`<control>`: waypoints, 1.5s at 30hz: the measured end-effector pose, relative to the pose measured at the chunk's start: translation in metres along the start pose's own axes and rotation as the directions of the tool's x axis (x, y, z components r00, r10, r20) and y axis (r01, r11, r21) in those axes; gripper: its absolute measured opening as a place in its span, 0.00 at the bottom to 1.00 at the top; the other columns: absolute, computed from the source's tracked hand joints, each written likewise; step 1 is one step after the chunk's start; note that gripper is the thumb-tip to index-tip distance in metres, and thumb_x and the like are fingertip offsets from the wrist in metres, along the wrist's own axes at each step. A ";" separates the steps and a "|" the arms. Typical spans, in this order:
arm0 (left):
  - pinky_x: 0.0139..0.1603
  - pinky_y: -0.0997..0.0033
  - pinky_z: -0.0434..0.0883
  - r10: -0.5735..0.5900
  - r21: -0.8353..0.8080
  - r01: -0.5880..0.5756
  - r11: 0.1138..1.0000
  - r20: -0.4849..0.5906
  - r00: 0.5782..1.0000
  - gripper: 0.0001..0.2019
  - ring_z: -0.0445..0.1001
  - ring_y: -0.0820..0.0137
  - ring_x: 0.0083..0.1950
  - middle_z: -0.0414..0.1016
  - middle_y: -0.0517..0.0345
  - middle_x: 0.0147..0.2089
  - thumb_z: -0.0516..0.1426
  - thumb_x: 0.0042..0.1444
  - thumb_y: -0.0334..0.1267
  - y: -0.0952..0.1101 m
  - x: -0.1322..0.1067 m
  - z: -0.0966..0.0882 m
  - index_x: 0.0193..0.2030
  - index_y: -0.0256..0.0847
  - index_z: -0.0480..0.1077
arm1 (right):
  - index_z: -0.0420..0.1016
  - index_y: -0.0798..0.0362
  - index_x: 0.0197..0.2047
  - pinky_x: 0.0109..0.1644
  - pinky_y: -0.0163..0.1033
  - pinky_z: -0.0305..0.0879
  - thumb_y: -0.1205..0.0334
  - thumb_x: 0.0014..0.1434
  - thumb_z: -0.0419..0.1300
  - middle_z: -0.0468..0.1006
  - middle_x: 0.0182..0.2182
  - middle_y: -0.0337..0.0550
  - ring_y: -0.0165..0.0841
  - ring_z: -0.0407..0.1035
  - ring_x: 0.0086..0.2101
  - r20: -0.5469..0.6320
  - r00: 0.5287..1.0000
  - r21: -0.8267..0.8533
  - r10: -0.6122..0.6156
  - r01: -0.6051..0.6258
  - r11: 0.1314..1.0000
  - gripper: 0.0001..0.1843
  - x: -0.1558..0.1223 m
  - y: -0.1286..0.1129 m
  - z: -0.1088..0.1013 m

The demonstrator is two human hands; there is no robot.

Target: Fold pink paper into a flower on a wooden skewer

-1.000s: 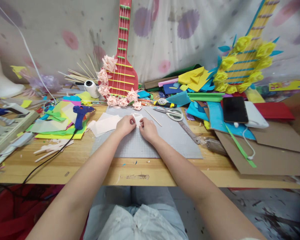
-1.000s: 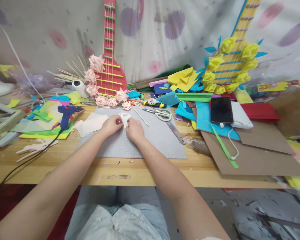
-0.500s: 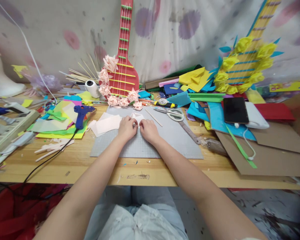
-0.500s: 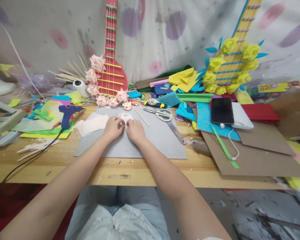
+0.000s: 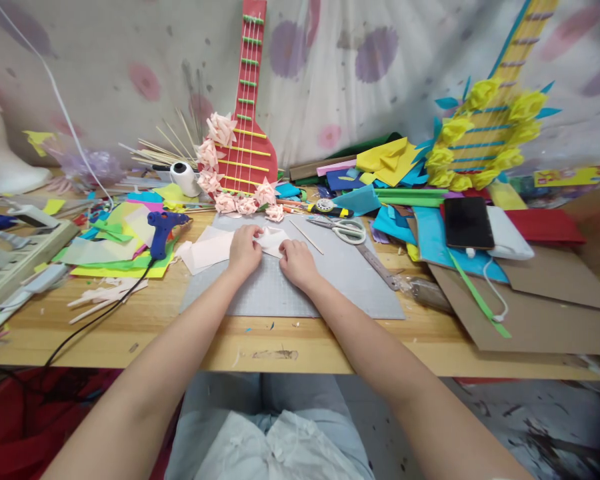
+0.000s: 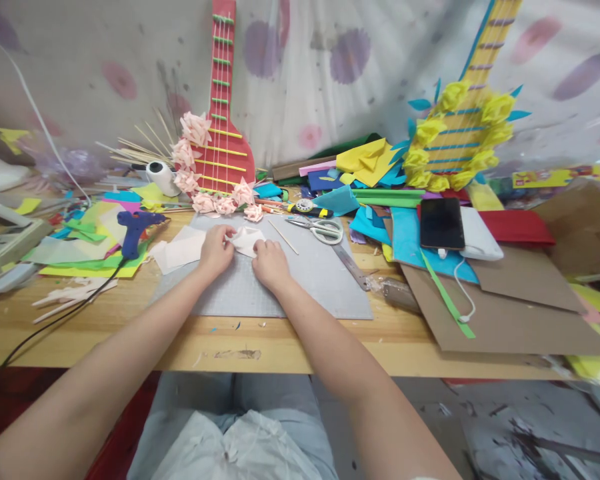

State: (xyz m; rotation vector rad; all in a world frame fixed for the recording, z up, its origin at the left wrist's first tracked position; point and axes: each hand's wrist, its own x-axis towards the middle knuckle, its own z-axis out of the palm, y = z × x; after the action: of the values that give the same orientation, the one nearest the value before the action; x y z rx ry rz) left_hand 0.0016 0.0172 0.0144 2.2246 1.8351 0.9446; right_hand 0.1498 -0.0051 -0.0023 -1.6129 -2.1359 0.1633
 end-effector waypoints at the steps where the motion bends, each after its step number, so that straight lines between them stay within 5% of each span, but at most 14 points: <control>1: 0.48 0.68 0.61 0.015 0.008 -0.015 1.000 0.006 1.000 0.18 0.63 0.67 0.46 0.67 0.54 0.42 0.47 0.44 0.22 -0.004 0.006 -0.003 0.42 0.41 0.64 | 0.66 0.54 0.38 0.41 0.39 0.54 0.71 0.49 0.48 0.70 0.35 0.47 0.37 0.59 0.37 -0.003 1.000 0.025 -0.002 0.002 1.000 0.12 0.000 0.001 0.000; 9: 0.51 0.70 0.61 0.087 0.028 -0.100 0.995 0.299 0.950 0.19 0.65 0.68 0.49 0.69 0.54 0.45 0.48 0.39 0.21 -0.028 0.043 -0.004 0.36 0.39 0.69 | 0.66 0.52 0.37 0.38 0.35 0.56 0.69 0.50 0.49 0.68 0.32 0.42 0.32 0.61 0.35 -0.024 0.998 0.173 0.057 -0.052 0.984 0.10 0.002 0.007 0.001; 17: 0.51 0.69 0.62 0.035 0.068 -0.059 0.996 0.304 0.952 0.13 0.66 0.67 0.45 0.69 0.52 0.40 0.50 0.43 0.24 -0.009 0.044 0.010 0.33 0.38 0.73 | 0.68 0.52 0.38 0.39 0.37 0.56 0.51 0.50 0.57 0.68 0.37 0.44 0.35 0.60 0.39 -0.019 0.999 -0.037 -0.050 0.050 0.998 0.15 -0.003 0.000 -0.009; 26: 0.48 0.67 0.63 0.070 0.098 -0.103 0.990 0.297 0.952 0.14 0.65 0.66 0.43 0.69 0.53 0.39 0.50 0.44 0.25 -0.009 0.035 0.008 0.34 0.39 0.72 | 0.70 0.53 0.38 0.37 0.38 0.55 0.67 0.56 0.49 0.69 0.38 0.47 0.37 0.57 0.41 0.028 0.988 -0.224 -0.149 0.151 0.963 0.10 -0.001 -0.010 -0.016; 34: 0.50 0.66 0.62 0.237 0.069 -0.269 0.961 0.300 0.924 0.15 0.64 0.66 0.47 0.71 0.54 0.43 0.48 0.45 0.27 -0.012 0.029 0.003 0.37 0.39 0.71 | 0.71 0.53 0.36 0.39 0.39 0.55 0.56 0.56 0.51 0.70 0.37 0.47 0.38 0.57 0.42 0.030 0.982 -0.210 -0.185 0.187 0.960 0.12 0.002 -0.005 -0.014; 45: 0.50 0.67 0.62 0.300 0.120 -0.340 0.933 0.266 0.916 0.21 0.62 0.65 0.50 0.72 0.54 0.42 0.49 0.43 0.25 -0.014 0.019 -0.005 0.46 0.39 0.68 | 0.67 0.53 0.46 0.39 0.39 0.55 0.69 0.57 0.46 0.74 0.36 0.46 0.38 0.59 0.40 -0.028 0.982 -0.173 -0.184 0.177 0.969 0.15 0.010 -0.002 -0.010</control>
State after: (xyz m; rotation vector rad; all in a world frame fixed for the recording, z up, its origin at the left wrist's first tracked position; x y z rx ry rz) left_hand -0.0112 0.0364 0.0196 2.6627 1.5186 0.5377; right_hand 0.1503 0.0019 0.0101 -1.4853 -2.3009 -0.1141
